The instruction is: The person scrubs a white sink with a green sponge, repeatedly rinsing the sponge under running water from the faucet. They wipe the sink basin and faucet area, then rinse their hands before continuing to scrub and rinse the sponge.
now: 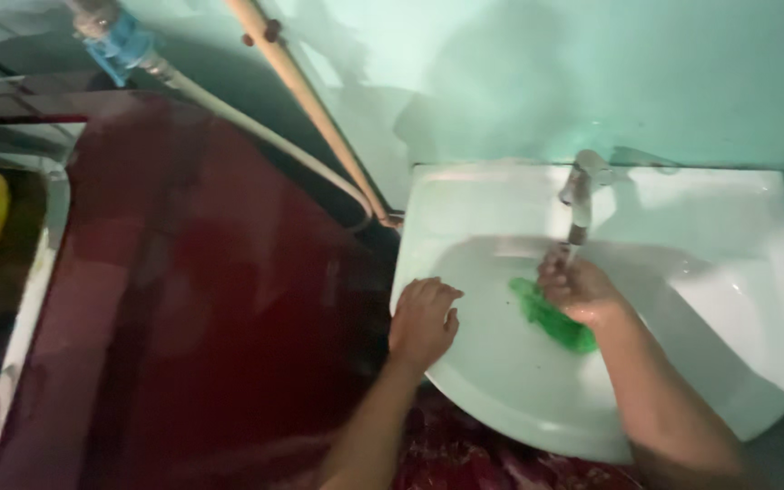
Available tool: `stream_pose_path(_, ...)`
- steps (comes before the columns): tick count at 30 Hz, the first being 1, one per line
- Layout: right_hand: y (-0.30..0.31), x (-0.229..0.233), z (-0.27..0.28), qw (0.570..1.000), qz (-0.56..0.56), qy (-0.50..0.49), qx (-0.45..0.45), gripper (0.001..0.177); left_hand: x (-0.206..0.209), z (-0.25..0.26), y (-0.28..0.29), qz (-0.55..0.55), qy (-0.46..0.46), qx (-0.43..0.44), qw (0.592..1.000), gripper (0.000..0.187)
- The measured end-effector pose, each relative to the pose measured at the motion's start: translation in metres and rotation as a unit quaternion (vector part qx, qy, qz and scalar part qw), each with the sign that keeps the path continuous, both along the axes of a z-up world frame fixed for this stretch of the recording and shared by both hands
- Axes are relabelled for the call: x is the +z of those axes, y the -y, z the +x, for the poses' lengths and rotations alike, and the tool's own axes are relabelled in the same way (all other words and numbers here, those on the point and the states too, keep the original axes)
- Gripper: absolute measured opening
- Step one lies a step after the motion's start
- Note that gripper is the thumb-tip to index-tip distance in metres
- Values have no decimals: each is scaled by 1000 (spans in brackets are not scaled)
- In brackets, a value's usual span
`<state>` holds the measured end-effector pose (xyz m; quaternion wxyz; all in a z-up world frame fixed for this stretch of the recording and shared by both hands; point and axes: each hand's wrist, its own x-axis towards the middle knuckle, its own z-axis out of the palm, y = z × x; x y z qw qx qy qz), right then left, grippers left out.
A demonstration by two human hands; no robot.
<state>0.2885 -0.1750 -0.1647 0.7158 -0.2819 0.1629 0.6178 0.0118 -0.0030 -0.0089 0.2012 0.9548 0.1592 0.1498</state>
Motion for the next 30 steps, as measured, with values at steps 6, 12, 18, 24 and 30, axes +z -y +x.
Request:
stream_pose_path(6,96,-5,54,953,53,134,-266,20,0,3,-6,-84,57,33,994,27)
stream_pose_path(12,126,99,82,865,-196,385,-255,19,-4,22,-29,36,56,36,997,29)
stream_pose_path(18,141,128,100,546,-438,713,-42,42,9,32,-34,77,-53,56,994,59)
stream_pose_path(24,98,107,91,123,-549,825,57,88,-4,35,-38,72,-73,68,992,73)
stream_pose_path(30,27,122,54,301,-333,879,159,72,7,40,-30,87,-133,87,983,69)
